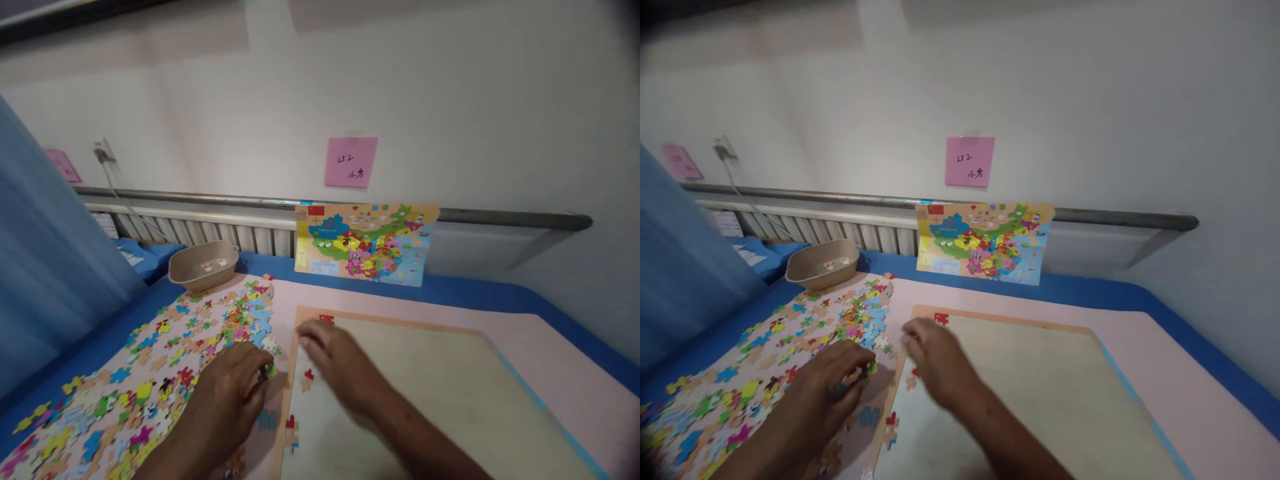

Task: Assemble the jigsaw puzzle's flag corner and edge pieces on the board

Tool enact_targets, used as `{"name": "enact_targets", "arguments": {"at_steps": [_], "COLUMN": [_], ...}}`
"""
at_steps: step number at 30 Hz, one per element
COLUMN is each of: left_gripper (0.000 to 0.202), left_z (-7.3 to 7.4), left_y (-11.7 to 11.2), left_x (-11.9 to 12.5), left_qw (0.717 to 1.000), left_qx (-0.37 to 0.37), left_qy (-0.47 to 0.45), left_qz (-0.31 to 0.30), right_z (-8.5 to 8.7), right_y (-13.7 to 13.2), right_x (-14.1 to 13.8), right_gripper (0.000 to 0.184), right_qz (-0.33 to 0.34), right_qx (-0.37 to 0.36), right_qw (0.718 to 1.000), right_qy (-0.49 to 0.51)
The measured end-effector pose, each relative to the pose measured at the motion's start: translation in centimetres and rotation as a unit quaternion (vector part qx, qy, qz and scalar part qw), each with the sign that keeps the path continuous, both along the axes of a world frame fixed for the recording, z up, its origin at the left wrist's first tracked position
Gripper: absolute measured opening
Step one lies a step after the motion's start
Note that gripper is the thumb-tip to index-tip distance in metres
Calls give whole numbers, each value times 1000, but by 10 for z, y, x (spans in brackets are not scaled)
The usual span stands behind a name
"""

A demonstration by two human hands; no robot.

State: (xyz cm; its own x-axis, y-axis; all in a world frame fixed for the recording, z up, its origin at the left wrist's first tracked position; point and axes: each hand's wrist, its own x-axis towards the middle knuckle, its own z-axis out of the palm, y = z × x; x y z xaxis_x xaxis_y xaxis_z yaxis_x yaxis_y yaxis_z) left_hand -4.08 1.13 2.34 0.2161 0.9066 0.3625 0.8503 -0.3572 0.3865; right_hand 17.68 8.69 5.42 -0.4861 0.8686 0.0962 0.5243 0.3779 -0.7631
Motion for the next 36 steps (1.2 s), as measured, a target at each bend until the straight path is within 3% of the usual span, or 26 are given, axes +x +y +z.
{"name": "enact_targets", "arguments": {"at_steps": [1,2,4,7,10,15,36], "left_gripper": [24,21,20,25,27,32,32], "left_z": [-2,-3,-6,-8,-9,-13,-28], "left_y": [2,4,8,11,11,10,9], "left_x": [-3,-4,-4,-1,0,-3,-4], "left_qw": [999,996,985,976,974,974,992], "left_qx": [-31,-65,-118,-144,-150,-147,-15], "left_qy": [31,65,125,161,169,170,127], "left_qz": [9,18,28,35,33,23,10], "right_z": [5,9,9,-3,-13,-17,-25], "right_y": [12,22,35,34,25,21,30], "right_x": [14,28,47,52,42,31,39], "right_gripper": [18,19,21,19,14,15,10], "right_qz": [-44,-78,-105,-95,-73,-66,-95], "right_qx": [59,70,63,51,54,62,60], "right_qw": [987,976,961,953,950,941,949], "right_qy": [-142,-194,-247,-282,-297,-325,-294]}}
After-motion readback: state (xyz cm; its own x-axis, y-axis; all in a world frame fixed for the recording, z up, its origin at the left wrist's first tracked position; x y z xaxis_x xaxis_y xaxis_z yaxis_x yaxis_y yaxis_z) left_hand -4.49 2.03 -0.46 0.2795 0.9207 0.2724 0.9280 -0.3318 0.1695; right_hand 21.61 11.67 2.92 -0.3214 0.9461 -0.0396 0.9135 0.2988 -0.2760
